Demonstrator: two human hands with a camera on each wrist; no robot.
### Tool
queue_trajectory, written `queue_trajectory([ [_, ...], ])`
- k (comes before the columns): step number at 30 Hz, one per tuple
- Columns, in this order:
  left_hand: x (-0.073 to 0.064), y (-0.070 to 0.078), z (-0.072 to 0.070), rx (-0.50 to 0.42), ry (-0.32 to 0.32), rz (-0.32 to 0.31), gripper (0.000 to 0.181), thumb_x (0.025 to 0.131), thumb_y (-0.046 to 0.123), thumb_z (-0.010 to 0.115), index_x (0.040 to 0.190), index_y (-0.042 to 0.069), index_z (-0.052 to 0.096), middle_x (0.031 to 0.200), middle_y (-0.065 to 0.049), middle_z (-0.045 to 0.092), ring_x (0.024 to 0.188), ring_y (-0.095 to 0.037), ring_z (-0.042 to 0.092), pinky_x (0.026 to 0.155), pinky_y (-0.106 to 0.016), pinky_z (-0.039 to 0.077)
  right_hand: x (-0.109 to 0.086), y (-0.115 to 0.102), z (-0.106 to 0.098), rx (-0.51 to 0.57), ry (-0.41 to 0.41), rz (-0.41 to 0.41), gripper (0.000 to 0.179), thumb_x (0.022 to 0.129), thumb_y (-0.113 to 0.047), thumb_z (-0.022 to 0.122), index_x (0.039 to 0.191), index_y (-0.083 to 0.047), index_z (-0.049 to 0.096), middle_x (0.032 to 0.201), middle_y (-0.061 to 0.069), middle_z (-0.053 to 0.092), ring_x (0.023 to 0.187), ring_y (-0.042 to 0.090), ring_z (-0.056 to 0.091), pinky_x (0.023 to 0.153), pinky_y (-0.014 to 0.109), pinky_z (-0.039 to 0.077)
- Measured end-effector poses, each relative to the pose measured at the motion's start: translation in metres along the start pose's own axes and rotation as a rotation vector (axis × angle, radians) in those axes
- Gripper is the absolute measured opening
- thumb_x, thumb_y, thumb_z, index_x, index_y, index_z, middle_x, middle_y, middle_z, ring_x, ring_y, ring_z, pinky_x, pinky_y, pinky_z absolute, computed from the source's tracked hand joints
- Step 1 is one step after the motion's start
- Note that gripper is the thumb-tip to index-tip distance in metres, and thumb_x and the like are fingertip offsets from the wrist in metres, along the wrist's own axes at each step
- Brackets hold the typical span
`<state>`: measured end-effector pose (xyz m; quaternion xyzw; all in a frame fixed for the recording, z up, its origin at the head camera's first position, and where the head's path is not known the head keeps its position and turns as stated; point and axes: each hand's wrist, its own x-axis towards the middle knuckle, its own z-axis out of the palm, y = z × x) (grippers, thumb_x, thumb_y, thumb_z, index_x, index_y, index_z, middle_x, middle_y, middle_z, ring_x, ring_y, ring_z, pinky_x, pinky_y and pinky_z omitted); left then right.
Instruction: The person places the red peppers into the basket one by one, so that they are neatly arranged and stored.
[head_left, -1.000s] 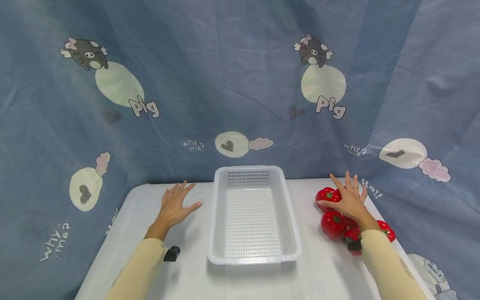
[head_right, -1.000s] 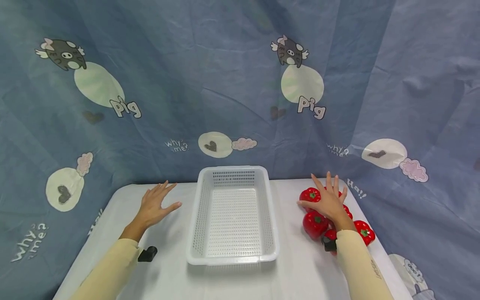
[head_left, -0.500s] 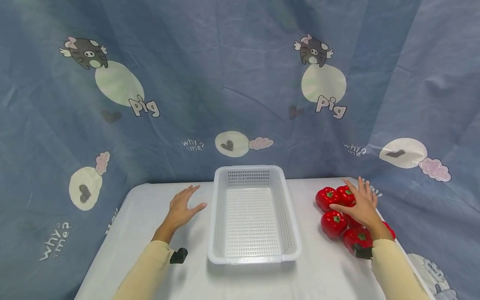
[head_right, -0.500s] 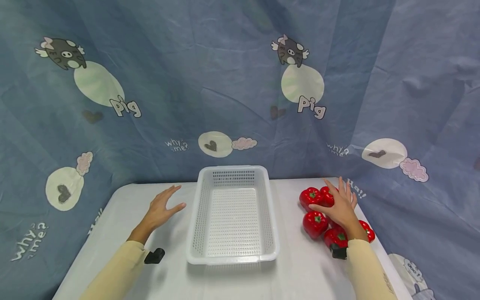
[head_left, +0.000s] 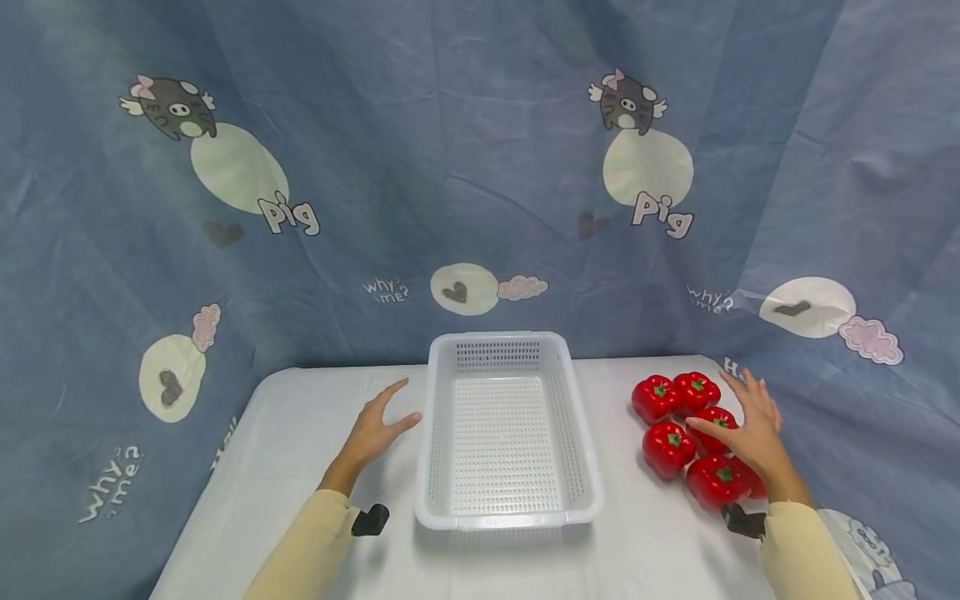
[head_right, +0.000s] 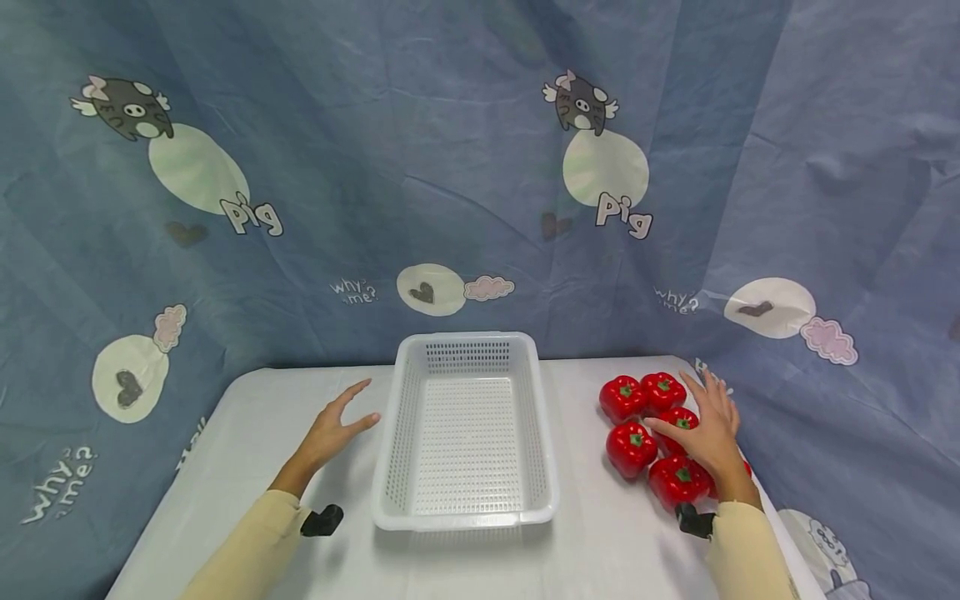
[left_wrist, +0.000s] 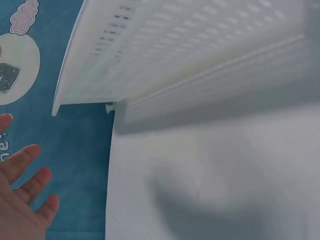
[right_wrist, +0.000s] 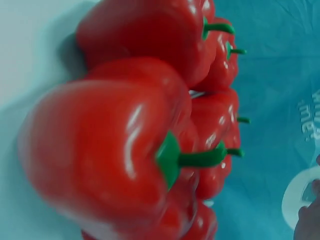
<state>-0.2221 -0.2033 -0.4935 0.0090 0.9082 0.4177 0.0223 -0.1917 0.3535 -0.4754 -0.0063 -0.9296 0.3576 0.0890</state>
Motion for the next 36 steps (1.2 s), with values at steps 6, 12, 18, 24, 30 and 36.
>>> queue_trajectory([
  [6,-0.003,0.001,0.009,-0.049,-0.006,-0.032,0.074,0.087,0.038,0.069,0.149,0.014,0.035,0.152,-0.022,0.030,0.139,-0.045,0.025,0.108,-0.067,0.023,-0.011,0.008,-0.006,0.019,0.008,0.080,0.098,0.079,-0.037,0.076,0.154,-0.011,0.017,0.157,0.026,-0.001,0.142,0.047,-0.012,0.097,0.081,0.004],
  [12,-0.004,0.001,0.016,-0.136,0.003,-0.020,0.071,0.088,0.030,0.070,0.147,0.011,0.036,0.150,-0.021,0.035,0.137,-0.040,0.031,0.112,-0.055,0.027,-0.019,0.016,-0.011,0.060,0.023,0.130,0.096,0.083,-0.035,0.074,0.155,-0.012,0.015,0.159,0.023,-0.002,0.142,0.045,-0.013,0.092,0.083,0.011],
  [18,-0.006,-0.001,0.023,-0.196,0.001,-0.052,0.070,0.089,0.030,0.069,0.148,0.011,0.035,0.147,-0.023,0.039,0.133,-0.042,0.038,0.107,-0.056,0.035,-0.027,0.022,-0.012,0.098,0.066,0.180,0.094,0.083,-0.035,0.074,0.155,-0.014,0.017,0.159,0.021,0.001,0.143,0.044,-0.009,0.092,0.082,0.017],
  [24,-0.006,-0.006,0.030,-0.237,0.011,-0.098,0.069,0.090,0.031,0.067,0.148,0.012,0.034,0.145,-0.021,0.043,0.125,-0.039,0.048,0.101,-0.055,0.042,-0.035,0.028,-0.012,0.162,0.069,0.252,0.094,0.085,-0.034,0.073,0.155,-0.015,0.013,0.160,0.019,-0.002,0.143,0.045,-0.010,0.091,0.081,0.020],
  [30,-0.007,-0.008,0.035,-0.327,0.007,-0.106,0.068,0.091,0.024,0.066,0.149,0.009,0.033,0.142,-0.022,0.046,0.120,-0.038,0.053,0.101,-0.053,0.042,-0.042,0.037,-0.008,0.197,0.077,0.316,0.095,0.086,-0.034,0.072,0.156,-0.016,0.010,0.159,0.022,-0.002,0.142,0.049,-0.004,0.093,0.080,0.022],
  [36,-0.008,-0.010,0.039,-0.407,-0.009,-0.115,0.064,0.092,0.019,0.064,0.148,0.007,0.035,0.141,-0.023,0.046,0.119,-0.039,0.053,0.101,-0.051,0.044,-0.043,0.053,-0.001,0.196,0.100,0.412,0.097,0.085,-0.037,0.073,0.156,-0.023,0.009,0.160,0.018,0.000,0.143,0.046,-0.001,0.094,0.078,0.025],
])
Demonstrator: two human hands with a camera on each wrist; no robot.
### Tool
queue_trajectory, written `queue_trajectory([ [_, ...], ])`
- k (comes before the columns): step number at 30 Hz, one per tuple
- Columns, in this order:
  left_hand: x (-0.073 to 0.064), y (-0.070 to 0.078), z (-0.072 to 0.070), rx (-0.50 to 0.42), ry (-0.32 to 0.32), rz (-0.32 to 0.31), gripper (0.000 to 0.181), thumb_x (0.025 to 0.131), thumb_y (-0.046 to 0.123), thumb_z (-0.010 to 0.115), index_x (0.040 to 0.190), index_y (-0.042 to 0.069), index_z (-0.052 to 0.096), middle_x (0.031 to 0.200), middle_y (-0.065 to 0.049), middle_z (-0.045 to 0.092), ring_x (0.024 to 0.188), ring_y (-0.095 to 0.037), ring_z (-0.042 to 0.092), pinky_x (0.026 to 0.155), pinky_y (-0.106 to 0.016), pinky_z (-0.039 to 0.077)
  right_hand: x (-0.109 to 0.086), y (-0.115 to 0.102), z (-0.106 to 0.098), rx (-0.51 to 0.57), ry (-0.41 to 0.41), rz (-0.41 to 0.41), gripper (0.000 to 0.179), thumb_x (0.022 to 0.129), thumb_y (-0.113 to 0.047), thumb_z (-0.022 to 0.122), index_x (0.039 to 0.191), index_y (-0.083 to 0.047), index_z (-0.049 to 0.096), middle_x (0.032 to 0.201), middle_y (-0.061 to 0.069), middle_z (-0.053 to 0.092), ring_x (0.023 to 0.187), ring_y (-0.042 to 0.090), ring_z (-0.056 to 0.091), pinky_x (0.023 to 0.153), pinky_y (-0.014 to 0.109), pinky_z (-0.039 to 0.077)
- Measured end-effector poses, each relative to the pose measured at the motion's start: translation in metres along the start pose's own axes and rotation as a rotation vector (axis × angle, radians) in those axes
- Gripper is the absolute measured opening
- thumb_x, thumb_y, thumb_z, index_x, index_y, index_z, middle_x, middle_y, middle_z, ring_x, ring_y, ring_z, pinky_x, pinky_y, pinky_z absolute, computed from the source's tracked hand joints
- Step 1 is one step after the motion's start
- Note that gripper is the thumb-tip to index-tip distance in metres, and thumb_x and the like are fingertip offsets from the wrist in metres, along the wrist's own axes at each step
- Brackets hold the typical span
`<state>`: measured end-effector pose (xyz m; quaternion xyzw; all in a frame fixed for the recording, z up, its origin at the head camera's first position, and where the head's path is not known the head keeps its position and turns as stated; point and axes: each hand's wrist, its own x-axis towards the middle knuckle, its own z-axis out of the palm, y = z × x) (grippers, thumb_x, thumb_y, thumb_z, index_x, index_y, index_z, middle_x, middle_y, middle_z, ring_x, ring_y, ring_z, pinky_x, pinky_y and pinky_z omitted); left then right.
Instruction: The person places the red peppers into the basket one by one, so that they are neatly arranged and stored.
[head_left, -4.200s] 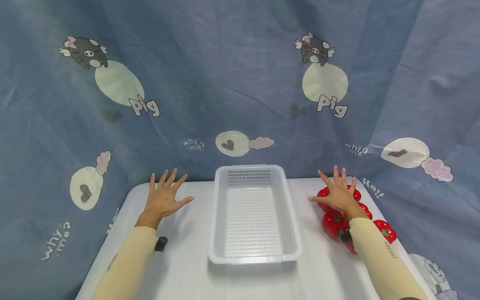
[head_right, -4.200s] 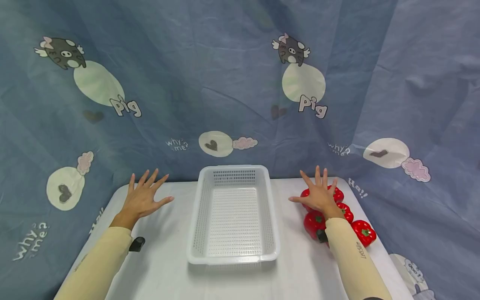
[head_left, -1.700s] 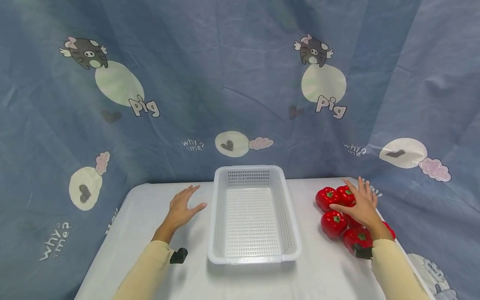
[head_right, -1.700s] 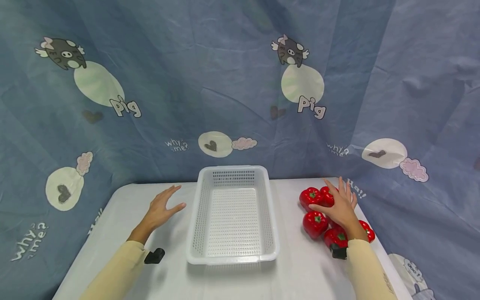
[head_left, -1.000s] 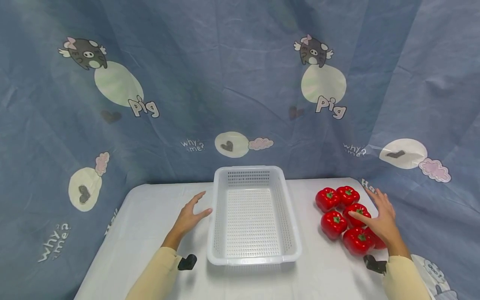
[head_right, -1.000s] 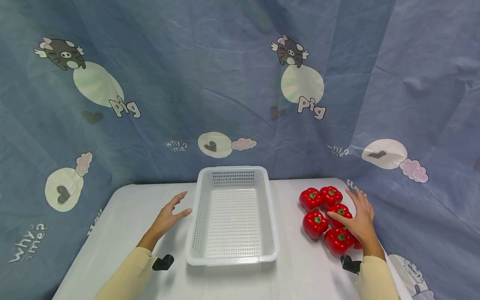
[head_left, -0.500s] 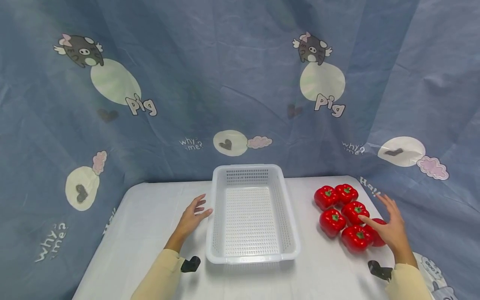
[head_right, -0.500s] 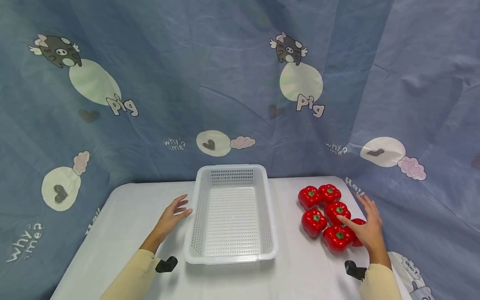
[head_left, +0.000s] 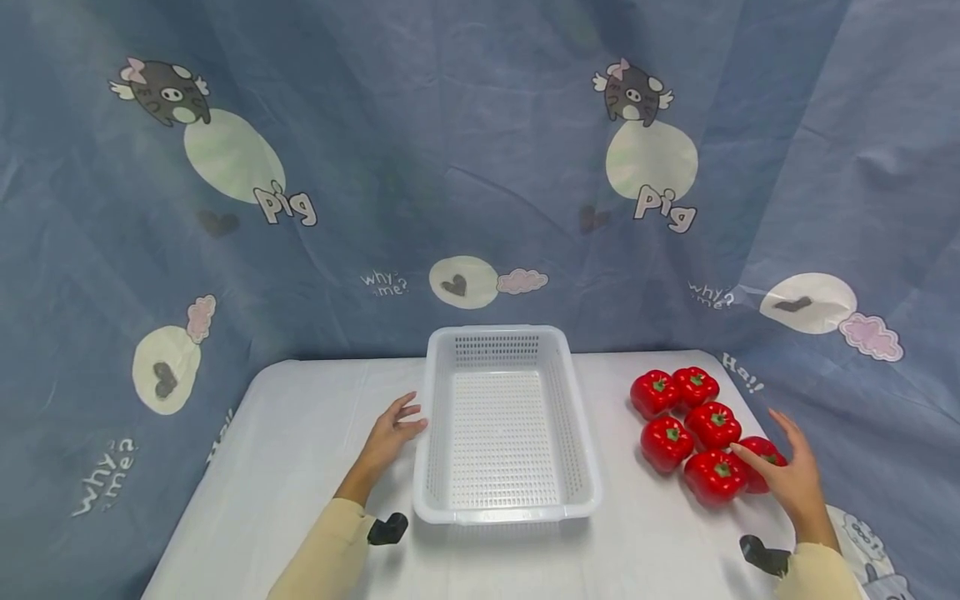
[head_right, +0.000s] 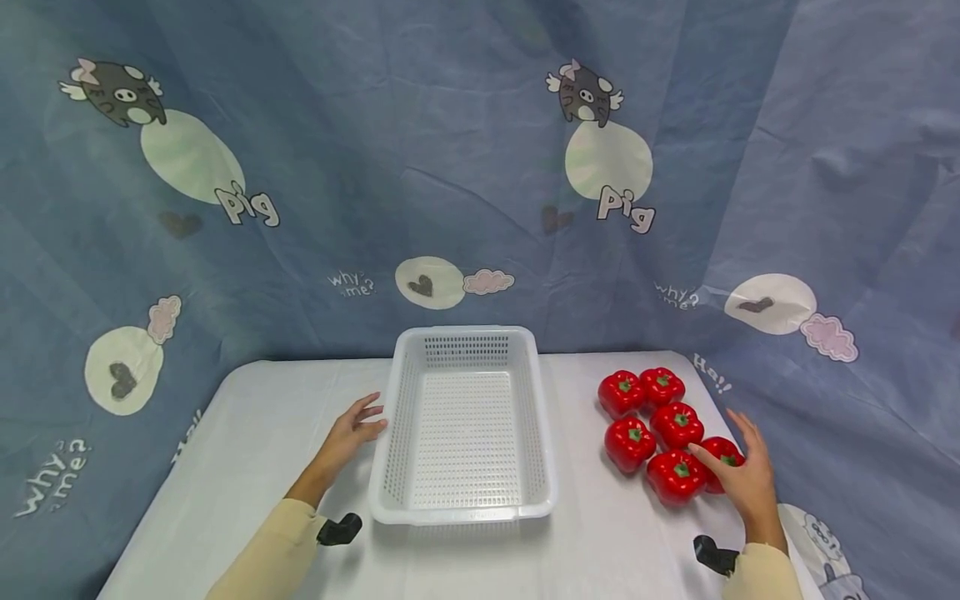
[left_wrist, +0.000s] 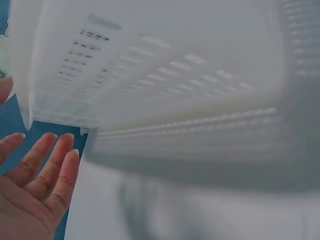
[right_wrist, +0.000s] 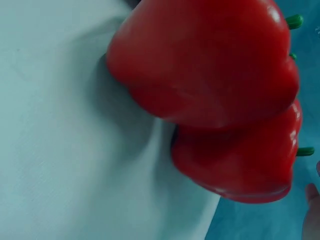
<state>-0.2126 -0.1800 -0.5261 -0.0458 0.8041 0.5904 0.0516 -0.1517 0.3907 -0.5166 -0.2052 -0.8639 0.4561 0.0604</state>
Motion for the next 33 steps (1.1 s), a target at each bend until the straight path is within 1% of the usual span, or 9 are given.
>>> queue_trajectory([
  [3,-0.001,0.000,0.002,-0.023,-0.002,-0.012,0.060,0.093,0.017,0.062,0.146,0.004,0.037,0.140,-0.025,0.046,0.118,-0.039,0.054,0.098,-0.048,0.046,0.006,0.011,0.001,0.015,0.006,0.032,0.099,0.083,-0.041,0.073,0.156,-0.026,0.009,0.160,0.017,0.000,0.144,0.045,-0.002,0.095,0.077,0.025],
  [5,-0.002,-0.001,0.004,-0.010,-0.001,-0.018,0.057,0.094,0.018,0.061,0.144,0.002,0.040,0.139,-0.025,0.047,0.116,-0.037,0.056,0.097,-0.047,0.048,0.010,0.020,0.002,0.012,0.003,0.047,0.099,0.083,-0.043,0.073,0.156,-0.028,0.008,0.160,0.018,0.001,0.143,0.046,-0.001,0.095,0.077,0.026],
  [12,-0.004,-0.004,0.008,0.010,0.009,-0.019,0.047,0.095,0.016,0.059,0.136,-0.003,0.049,0.132,-0.021,0.054,0.106,-0.029,0.059,0.093,-0.042,0.050,0.010,0.026,0.002,-0.003,-0.018,0.070,0.097,0.084,-0.043,0.071,0.156,-0.018,0.011,0.159,0.022,0.003,0.143,0.046,0.001,0.101,0.074,0.021],
  [15,-0.006,-0.002,0.008,0.016,0.009,-0.024,0.045,0.095,0.014,0.058,0.136,-0.004,0.050,0.130,-0.020,0.055,0.105,-0.028,0.060,0.092,-0.042,0.050,0.014,0.032,0.004,-0.002,-0.022,0.080,0.097,0.084,-0.042,0.072,0.155,-0.016,0.012,0.158,0.024,0.006,0.142,0.048,0.004,0.101,0.073,0.023],
  [20,-0.006,0.001,0.007,0.018,-0.003,-0.048,0.046,0.095,0.013,0.058,0.138,-0.001,0.049,0.130,-0.019,0.054,0.106,-0.028,0.061,0.094,-0.045,0.049,0.036,0.070,0.008,0.022,-0.023,0.071,0.099,0.082,-0.049,0.072,0.156,-0.020,0.013,0.157,0.026,0.008,0.140,0.052,0.007,0.097,0.073,0.030],
  [23,-0.004,0.001,0.007,0.004,-0.008,-0.067,0.047,0.095,0.012,0.059,0.138,-0.001,0.048,0.128,-0.018,0.055,0.105,-0.026,0.061,0.094,-0.043,0.050,0.051,0.094,0.009,0.014,-0.015,0.064,0.099,0.081,-0.055,0.069,0.156,-0.022,0.013,0.157,0.026,0.010,0.140,0.052,0.009,0.096,0.071,0.033],
  [29,-0.001,0.002,0.008,-0.001,0.010,-0.090,0.046,0.093,0.010,0.060,0.137,-0.003,0.049,0.116,-0.016,0.058,0.094,-0.020,0.061,0.082,-0.035,0.055,0.047,0.094,0.010,0.028,-0.016,0.078,0.097,0.084,-0.055,0.066,0.155,-0.017,0.012,0.157,0.025,0.012,0.141,0.050,0.011,0.100,0.069,0.030],
  [31,-0.001,0.003,0.008,-0.004,0.012,-0.101,0.046,0.093,0.010,0.060,0.136,-0.003,0.050,0.113,-0.014,0.058,0.092,-0.019,0.061,0.081,-0.034,0.056,0.052,0.104,0.011,0.026,-0.004,0.078,0.097,0.083,-0.058,0.065,0.155,-0.018,0.012,0.157,0.024,0.013,0.141,0.049,0.011,0.101,0.069,0.029],
  [33,0.000,0.003,0.008,-0.011,0.013,-0.110,0.046,0.094,0.010,0.060,0.136,-0.003,0.050,0.110,-0.014,0.058,0.090,-0.019,0.061,0.079,-0.034,0.056,0.053,0.106,0.011,0.025,-0.006,0.096,0.098,0.084,-0.058,0.065,0.155,-0.018,0.012,0.157,0.024,0.012,0.141,0.048,0.010,0.102,0.068,0.028],
])
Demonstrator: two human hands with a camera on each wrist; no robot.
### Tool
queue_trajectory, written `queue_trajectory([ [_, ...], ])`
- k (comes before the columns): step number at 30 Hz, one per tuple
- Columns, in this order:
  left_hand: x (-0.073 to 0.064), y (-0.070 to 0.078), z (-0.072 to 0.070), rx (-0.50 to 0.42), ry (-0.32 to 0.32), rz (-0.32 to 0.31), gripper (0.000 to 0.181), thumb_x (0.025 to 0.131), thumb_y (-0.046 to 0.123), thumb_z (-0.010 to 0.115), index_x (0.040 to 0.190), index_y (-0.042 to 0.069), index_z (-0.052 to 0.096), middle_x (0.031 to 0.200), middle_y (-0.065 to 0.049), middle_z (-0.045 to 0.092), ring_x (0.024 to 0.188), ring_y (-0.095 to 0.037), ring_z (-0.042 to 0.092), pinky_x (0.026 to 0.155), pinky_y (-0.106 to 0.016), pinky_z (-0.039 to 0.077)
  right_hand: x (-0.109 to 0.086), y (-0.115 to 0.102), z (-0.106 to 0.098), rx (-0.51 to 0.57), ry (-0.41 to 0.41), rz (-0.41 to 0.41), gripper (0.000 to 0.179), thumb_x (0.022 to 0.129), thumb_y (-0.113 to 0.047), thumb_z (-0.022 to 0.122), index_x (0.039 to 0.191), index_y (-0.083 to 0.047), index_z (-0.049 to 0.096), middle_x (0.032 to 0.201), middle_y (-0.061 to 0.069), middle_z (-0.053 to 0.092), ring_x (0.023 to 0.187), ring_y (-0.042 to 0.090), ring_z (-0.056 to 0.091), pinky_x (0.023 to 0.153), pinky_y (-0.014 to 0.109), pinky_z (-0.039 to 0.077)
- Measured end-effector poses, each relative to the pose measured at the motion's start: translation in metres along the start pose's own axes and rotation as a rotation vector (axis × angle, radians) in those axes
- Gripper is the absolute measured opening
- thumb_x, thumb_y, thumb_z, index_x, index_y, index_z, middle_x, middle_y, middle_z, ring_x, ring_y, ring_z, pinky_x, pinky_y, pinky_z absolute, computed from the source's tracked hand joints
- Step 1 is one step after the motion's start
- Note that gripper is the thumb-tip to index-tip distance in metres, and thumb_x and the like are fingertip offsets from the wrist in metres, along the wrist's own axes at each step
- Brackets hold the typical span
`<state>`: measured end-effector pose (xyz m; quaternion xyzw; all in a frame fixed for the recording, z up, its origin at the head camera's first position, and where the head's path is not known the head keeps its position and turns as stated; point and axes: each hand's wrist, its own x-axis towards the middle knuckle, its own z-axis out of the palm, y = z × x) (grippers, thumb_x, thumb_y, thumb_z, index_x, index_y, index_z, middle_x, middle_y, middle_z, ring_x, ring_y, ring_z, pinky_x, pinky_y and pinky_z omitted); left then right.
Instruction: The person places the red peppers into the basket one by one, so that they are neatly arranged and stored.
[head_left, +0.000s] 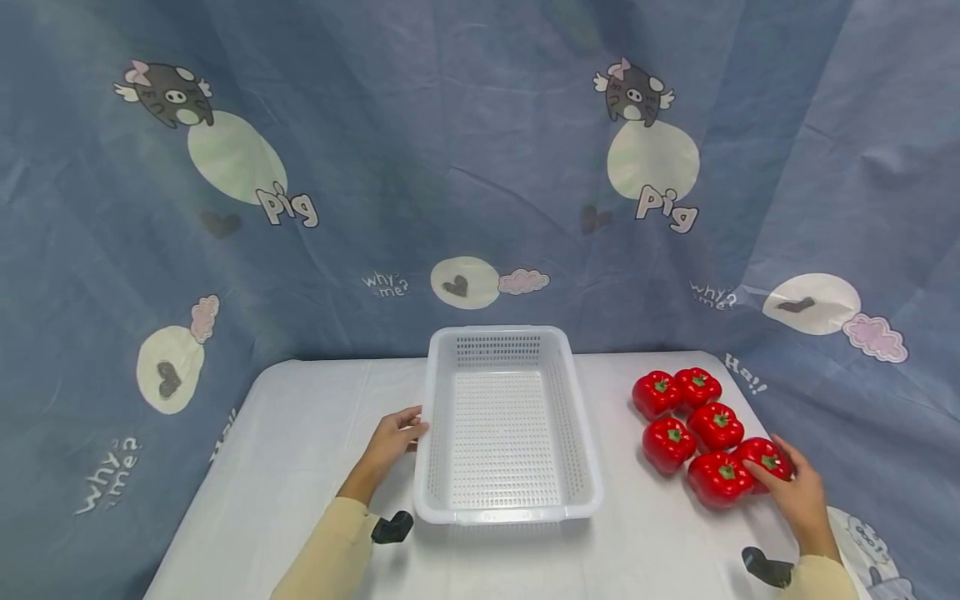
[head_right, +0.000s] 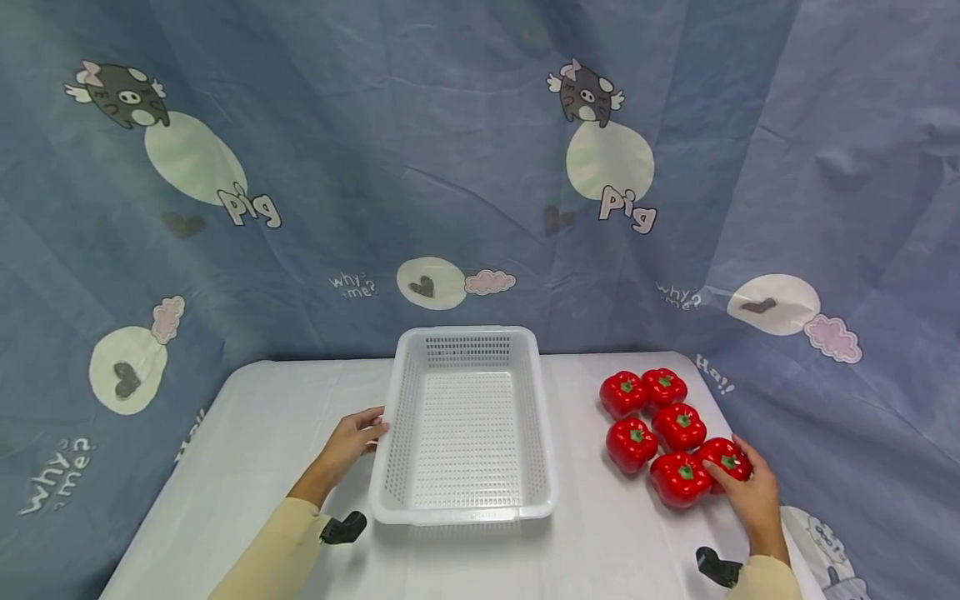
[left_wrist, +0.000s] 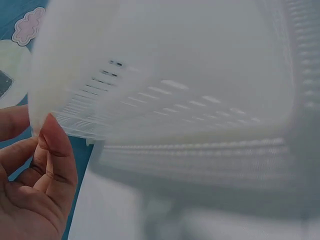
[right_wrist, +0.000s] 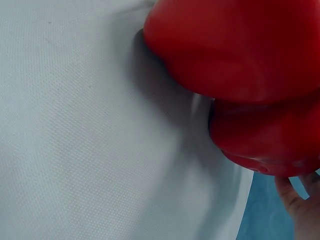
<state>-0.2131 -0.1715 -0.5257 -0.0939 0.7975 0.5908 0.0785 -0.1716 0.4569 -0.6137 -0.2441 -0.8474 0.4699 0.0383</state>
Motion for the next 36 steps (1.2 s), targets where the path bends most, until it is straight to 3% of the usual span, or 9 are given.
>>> queue_trajectory([
  [2,0.001,0.000,0.000,-0.010,-0.004,-0.014,0.046,0.094,0.010,0.060,0.136,-0.002,0.050,0.109,-0.012,0.059,0.090,-0.019,0.061,0.079,-0.033,0.056,-0.004,-0.005,-0.001,-0.018,-0.008,0.015,0.097,0.085,-0.056,0.064,0.155,-0.016,0.011,0.157,0.026,0.012,0.141,0.049,0.011,0.102,0.068,0.029],
  [9,0.002,0.001,-0.001,-0.059,-0.027,-0.037,0.044,0.094,0.010,0.059,0.136,-0.001,0.051,0.108,-0.011,0.060,0.091,-0.018,0.060,0.077,-0.031,0.055,-0.046,-0.061,-0.008,-0.003,-0.042,0.046,0.088,0.091,-0.031,0.066,0.154,-0.006,0.010,0.154,0.032,0.011,0.140,0.052,0.008,0.104,0.068,0.025],
  [12,0.001,0.003,-0.001,-0.073,-0.035,-0.037,0.044,0.094,0.009,0.058,0.136,-0.001,0.050,0.109,-0.012,0.060,0.090,-0.018,0.061,0.076,-0.030,0.055,-0.057,-0.074,-0.009,0.004,-0.049,0.055,0.087,0.091,-0.026,0.065,0.154,-0.005,0.009,0.154,0.032,0.010,0.140,0.051,0.007,0.105,0.067,0.024],
  [18,0.001,0.002,-0.004,-0.103,-0.044,-0.045,0.044,0.094,0.008,0.058,0.137,-0.001,0.050,0.110,-0.013,0.061,0.087,-0.018,0.062,0.073,-0.028,0.055,-0.057,-0.074,-0.012,0.003,-0.069,0.060,0.087,0.092,-0.028,0.064,0.153,-0.005,0.007,0.154,0.032,0.009,0.139,0.052,0.008,0.106,0.066,0.024],
  [26,0.001,0.002,-0.005,-0.124,-0.057,-0.056,0.044,0.094,0.008,0.058,0.137,0.000,0.050,0.111,-0.013,0.062,0.086,-0.017,0.063,0.072,-0.028,0.054,-0.045,-0.057,-0.011,0.034,-0.026,0.087,0.099,0.087,-0.038,0.070,0.154,-0.005,0.006,0.155,0.029,0.011,0.139,0.050,0.013,0.105,0.064,0.027],
  [36,0.000,0.001,-0.007,-0.144,-0.056,-0.065,0.044,0.093,0.008,0.059,0.136,0.000,0.051,0.109,-0.014,0.063,0.084,-0.016,0.063,0.070,-0.027,0.054,-0.062,-0.086,-0.020,0.061,0.008,0.099,0.094,0.090,-0.035,0.067,0.153,-0.004,0.006,0.155,0.030,0.010,0.140,0.050,0.012,0.106,0.064,0.026],
])
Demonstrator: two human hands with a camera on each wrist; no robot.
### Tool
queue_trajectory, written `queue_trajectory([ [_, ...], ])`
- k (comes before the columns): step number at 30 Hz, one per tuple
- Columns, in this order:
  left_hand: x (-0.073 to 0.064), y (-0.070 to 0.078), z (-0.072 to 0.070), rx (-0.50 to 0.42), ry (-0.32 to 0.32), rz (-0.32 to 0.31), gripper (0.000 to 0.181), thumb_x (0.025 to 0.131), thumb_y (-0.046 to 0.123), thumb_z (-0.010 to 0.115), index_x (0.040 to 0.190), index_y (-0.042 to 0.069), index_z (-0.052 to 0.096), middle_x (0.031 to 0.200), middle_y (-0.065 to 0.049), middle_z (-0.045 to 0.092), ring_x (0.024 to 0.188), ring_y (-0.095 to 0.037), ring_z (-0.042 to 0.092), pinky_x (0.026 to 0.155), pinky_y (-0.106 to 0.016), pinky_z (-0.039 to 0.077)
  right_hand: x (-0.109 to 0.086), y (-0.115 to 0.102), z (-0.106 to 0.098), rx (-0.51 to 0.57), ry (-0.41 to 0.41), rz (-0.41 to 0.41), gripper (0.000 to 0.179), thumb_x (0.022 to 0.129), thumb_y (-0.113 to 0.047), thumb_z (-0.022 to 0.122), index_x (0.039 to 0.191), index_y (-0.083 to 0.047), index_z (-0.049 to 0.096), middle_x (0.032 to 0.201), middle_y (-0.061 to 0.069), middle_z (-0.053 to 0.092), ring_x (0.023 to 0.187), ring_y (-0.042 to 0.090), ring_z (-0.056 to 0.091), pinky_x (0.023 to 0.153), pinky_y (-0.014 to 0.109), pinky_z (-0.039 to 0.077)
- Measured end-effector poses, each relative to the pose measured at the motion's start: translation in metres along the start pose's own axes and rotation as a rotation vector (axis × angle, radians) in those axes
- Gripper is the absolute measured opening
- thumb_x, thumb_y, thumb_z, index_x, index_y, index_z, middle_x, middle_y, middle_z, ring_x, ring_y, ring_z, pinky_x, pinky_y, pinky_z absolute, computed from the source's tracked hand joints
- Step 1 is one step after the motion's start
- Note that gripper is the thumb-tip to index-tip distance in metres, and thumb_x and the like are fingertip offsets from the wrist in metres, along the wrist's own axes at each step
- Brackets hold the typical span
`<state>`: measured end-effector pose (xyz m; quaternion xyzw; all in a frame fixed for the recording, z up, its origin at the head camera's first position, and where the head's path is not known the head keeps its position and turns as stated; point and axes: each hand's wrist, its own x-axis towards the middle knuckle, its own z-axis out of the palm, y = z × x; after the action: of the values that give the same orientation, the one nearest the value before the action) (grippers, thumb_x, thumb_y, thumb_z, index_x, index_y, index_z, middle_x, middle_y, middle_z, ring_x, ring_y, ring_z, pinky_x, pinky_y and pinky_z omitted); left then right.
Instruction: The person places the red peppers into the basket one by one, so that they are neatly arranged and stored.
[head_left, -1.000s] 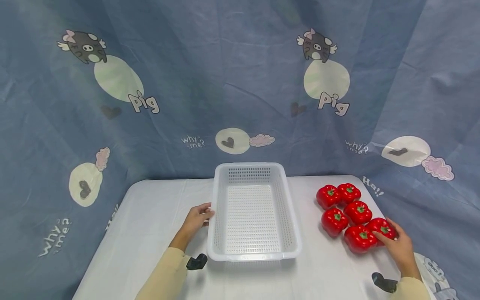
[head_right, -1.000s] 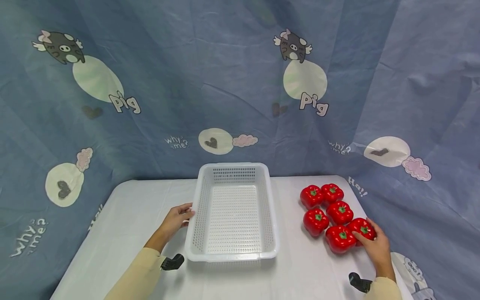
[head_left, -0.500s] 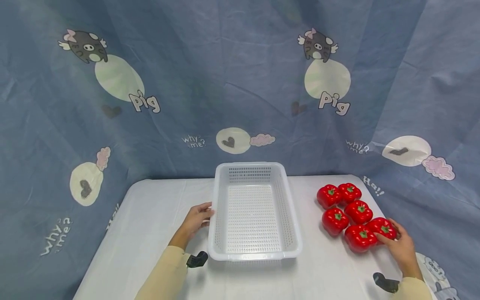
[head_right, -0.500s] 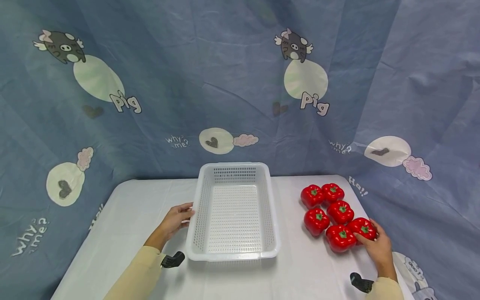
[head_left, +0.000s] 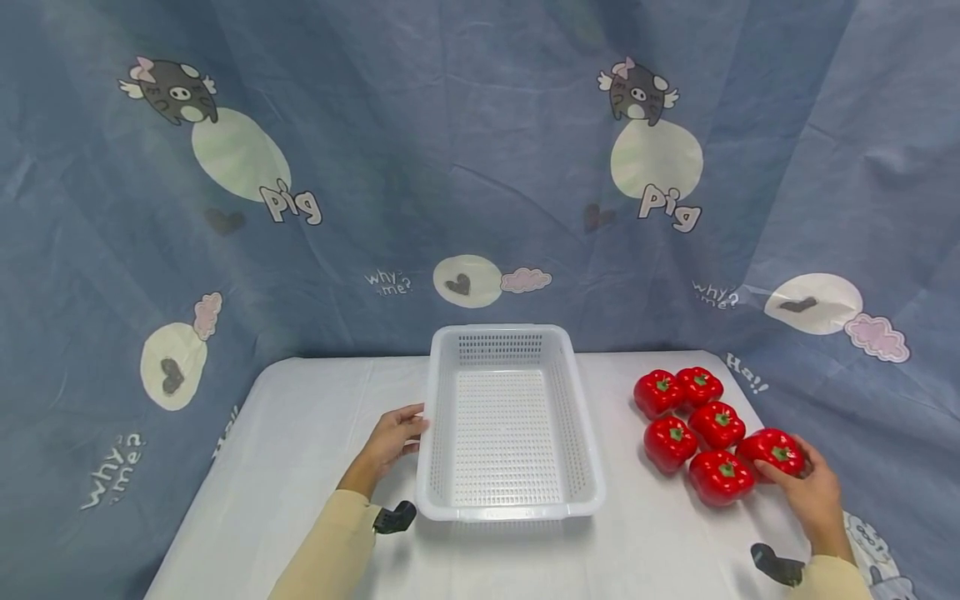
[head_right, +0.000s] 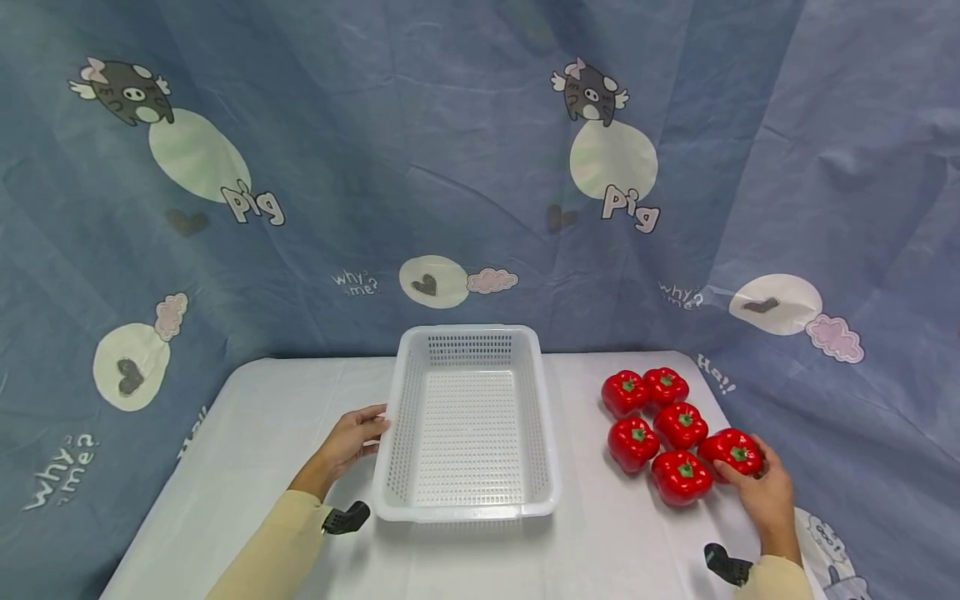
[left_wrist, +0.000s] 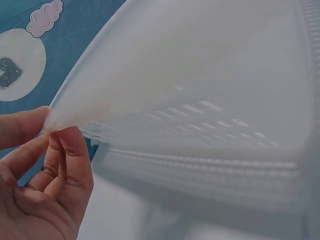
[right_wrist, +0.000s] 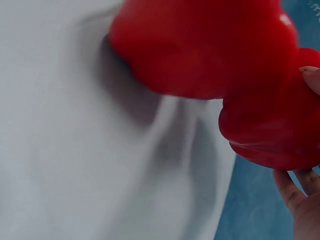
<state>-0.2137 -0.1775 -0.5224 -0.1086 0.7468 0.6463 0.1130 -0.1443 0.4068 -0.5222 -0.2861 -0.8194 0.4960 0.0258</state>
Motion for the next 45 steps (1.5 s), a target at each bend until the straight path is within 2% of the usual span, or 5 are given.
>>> queue_trajectory([
  [10,0.000,-0.001,0.000,0.010,0.018,-0.026,0.045,0.093,0.014,0.060,0.136,0.002,0.052,0.107,-0.012,0.065,0.084,-0.019,0.063,0.073,-0.029,0.054,-0.010,-0.021,-0.006,-0.009,0.041,-0.021,0.089,0.091,-0.032,0.065,0.155,-0.012,0.005,0.156,0.027,0.012,0.140,0.049,0.016,0.103,0.062,0.031],
  [22,0.000,-0.001,0.000,-0.004,0.012,-0.030,0.045,0.093,0.013,0.059,0.136,0.002,0.050,0.108,-0.013,0.066,0.084,-0.018,0.063,0.070,-0.027,0.052,-0.014,-0.042,-0.001,0.002,0.056,-0.078,0.084,0.093,-0.033,0.063,0.156,-0.020,0.009,0.157,0.021,0.017,0.139,0.046,0.023,0.102,0.058,0.035],
  [35,0.001,-0.001,0.000,0.003,0.021,-0.046,0.045,0.093,0.013,0.059,0.137,0.003,0.050,0.108,-0.013,0.066,0.083,-0.018,0.063,0.071,-0.027,0.053,-0.016,-0.065,0.009,0.033,0.041,-0.155,0.086,0.090,-0.035,0.066,0.155,-0.012,0.015,0.156,0.022,0.020,0.140,0.044,0.023,0.101,0.059,0.037],
  [40,0.002,0.000,0.001,-0.005,0.019,-0.042,0.046,0.093,0.012,0.059,0.137,0.003,0.050,0.109,-0.014,0.065,0.083,-0.018,0.063,0.071,-0.027,0.054,-0.014,-0.075,0.017,0.009,0.030,-0.224,0.081,0.091,-0.030,0.066,0.154,-0.009,0.019,0.154,0.022,0.026,0.137,0.044,0.030,0.101,0.055,0.038],
  [45,0.003,0.000,0.002,-0.008,0.014,-0.037,0.045,0.093,0.012,0.059,0.136,0.002,0.050,0.109,-0.014,0.066,0.083,-0.018,0.064,0.071,-0.027,0.054,-0.012,-0.084,0.024,0.006,-0.004,-0.291,0.079,0.091,-0.026,0.066,0.153,-0.006,0.021,0.153,0.024,0.026,0.137,0.045,0.030,0.102,0.056,0.036],
])
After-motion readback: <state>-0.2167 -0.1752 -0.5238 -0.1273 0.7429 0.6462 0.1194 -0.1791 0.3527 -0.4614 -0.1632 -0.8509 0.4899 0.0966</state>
